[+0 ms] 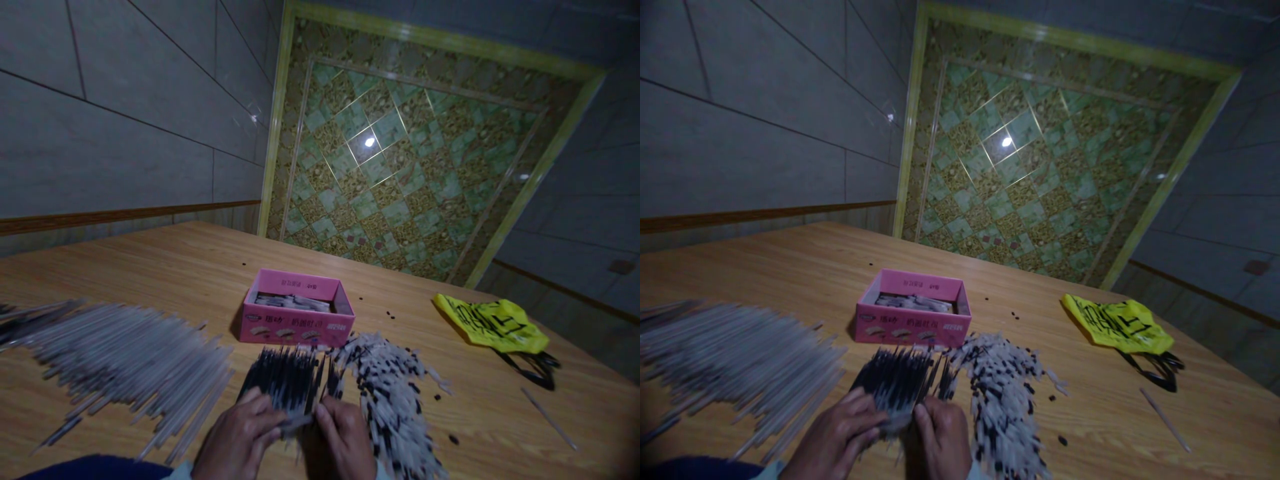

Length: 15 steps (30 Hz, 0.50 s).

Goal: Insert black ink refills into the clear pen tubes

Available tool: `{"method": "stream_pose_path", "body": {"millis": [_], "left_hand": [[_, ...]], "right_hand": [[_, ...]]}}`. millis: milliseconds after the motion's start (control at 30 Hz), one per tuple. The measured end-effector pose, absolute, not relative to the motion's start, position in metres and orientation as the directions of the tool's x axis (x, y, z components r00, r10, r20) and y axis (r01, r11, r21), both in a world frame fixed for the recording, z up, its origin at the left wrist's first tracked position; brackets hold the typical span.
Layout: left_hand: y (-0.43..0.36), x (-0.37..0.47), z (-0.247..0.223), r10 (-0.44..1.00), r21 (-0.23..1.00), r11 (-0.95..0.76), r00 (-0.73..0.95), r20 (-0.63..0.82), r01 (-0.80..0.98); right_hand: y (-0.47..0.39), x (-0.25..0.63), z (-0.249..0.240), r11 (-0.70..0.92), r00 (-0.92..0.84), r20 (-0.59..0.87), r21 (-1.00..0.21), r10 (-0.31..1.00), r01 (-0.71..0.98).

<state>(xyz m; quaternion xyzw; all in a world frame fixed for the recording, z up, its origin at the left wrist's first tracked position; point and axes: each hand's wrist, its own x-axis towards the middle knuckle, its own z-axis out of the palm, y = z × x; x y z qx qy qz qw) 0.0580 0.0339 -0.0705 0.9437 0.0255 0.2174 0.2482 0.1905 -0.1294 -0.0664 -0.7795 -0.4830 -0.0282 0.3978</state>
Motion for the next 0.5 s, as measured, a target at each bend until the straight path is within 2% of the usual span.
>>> {"method": "stream_pose_path", "body": {"millis": [100, 300, 500], "left_hand": [[0.0344, 0.0582, -0.0713, 0.162, 0.475, -0.879, 0.916, 0.368, -0.036], [0.0351, 0.0589, -0.0724, 0.143, 0.457, -0.888, 0.910, 0.388, -0.055], [0.0364, 0.0590, -0.0736, 0.142, 0.450, -0.890, 0.894, 0.426, -0.073]], "right_hand": [[-0.1302, 0.1904, -0.0663, -0.230, 0.558, 0.451, -0.597, 0.696, 0.768], [-0.1296, 0.1896, -0.0650, -0.204, 0.536, 0.451, -0.599, 0.714, 0.775], [-0.1292, 0.1879, -0.0649, -0.195, 0.551, 0.490, -0.601, 0.675, 0.775]]}}
